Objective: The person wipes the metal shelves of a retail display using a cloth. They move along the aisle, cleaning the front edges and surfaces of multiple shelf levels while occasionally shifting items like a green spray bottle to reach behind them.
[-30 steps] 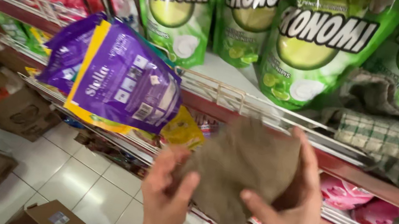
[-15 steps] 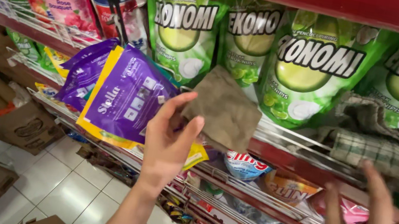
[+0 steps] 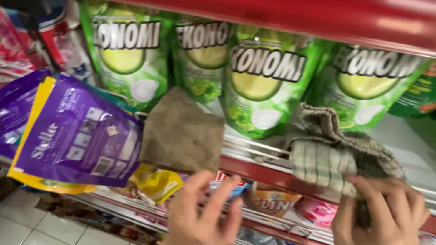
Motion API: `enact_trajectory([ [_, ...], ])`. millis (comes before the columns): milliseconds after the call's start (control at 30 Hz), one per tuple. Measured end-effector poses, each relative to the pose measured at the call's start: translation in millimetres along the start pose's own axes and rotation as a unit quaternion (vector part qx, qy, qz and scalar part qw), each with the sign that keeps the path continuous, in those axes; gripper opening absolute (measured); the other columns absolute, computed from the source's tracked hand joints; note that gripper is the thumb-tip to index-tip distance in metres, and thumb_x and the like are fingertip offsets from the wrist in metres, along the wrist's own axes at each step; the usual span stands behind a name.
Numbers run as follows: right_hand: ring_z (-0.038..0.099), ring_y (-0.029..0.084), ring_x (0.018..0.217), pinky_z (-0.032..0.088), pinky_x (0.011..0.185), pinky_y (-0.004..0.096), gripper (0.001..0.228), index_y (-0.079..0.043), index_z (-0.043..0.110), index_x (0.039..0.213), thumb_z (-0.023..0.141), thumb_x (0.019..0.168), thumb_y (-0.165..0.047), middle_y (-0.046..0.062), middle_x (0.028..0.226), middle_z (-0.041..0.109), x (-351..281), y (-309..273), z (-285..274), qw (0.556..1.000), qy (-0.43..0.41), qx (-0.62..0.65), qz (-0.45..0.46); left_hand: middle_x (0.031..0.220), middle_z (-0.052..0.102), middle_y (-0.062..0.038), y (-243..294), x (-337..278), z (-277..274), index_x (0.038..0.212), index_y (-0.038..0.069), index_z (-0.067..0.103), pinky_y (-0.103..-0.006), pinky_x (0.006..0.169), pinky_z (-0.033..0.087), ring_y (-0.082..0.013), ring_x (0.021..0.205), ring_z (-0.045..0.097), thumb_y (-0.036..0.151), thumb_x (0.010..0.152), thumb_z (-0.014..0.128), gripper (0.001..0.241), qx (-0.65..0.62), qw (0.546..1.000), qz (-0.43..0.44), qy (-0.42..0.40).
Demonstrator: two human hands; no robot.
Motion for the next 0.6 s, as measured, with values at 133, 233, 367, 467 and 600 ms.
enact_trajectory([
  [133,0.073,0.026,0.115,0.051,0.083,0.034,0.01,-0.001,0.064,0.097,0.061,0.089,0.002,0.01,0.093,0.063,-24,22,-15,0.965,0.011,0.237,0.111,0.141,0.051,-0.023,27,-8,33,0.142,0.01,0.062,-0.0404,0.091,0.059,-0.0326,0.111,0.066,0.017,0.09,0.081,0.056,-0.167,0.981,-0.007,-0.1],
  [233,0.071,0.026,0.1,0.05,0.095,0.039,0.006,0.0,0.06,0.104,0.056,0.102,-0.003,0.014,0.098,0.065,-56,39,-25,0.874,-0.001,0.469,0.13,0.151,0.035,-0.026,51,2,57,0.139,0.014,0.038,-0.0624,0.114,0.041,-0.0555,0.135,0.04,0.025,0.084,0.077,0.068,-0.308,0.948,0.08,0.001],
  [367,0.062,0.031,0.089,0.051,0.08,0.048,0.009,0.011,0.057,0.103,0.059,0.107,0.003,0.021,0.087,0.056,-80,64,-29,0.586,0.017,0.787,0.194,0.165,0.03,-0.02,82,31,60,0.131,0.025,0.043,-0.0602,0.121,0.035,-0.0526,0.148,0.033,0.034,0.091,0.078,0.054,-0.353,0.929,0.115,0.017],
  [467,0.059,0.037,0.096,0.05,0.083,0.049,0.012,0.011,0.053,0.104,0.06,0.109,0.003,0.02,0.09,0.053,-60,87,-49,0.579,0.012,0.793,0.186,0.153,0.037,-0.026,102,65,43,0.138,0.02,0.062,-0.058,0.116,0.047,-0.0477,0.143,0.047,0.03,0.092,0.073,0.049,-0.4,0.898,0.156,-0.097],
  [600,0.059,0.037,0.115,0.048,0.102,0.055,0.034,0.003,0.055,0.116,0.067,0.085,-0.004,0.02,0.111,0.055,-17,108,-83,0.797,0.025,0.59,0.13,0.127,0.053,-0.019,111,127,30,0.124,0.014,0.07,-0.047,0.103,0.059,-0.037,0.132,0.057,0.012,0.094,0.076,0.03,-0.157,0.93,0.312,0.111],
])
Point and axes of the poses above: each hand's wrist, its own x-axis towards the middle knuckle, its own z-axis out of the palm, y = z × x, the point moved 1 cm from there along x, towards the middle knuckle
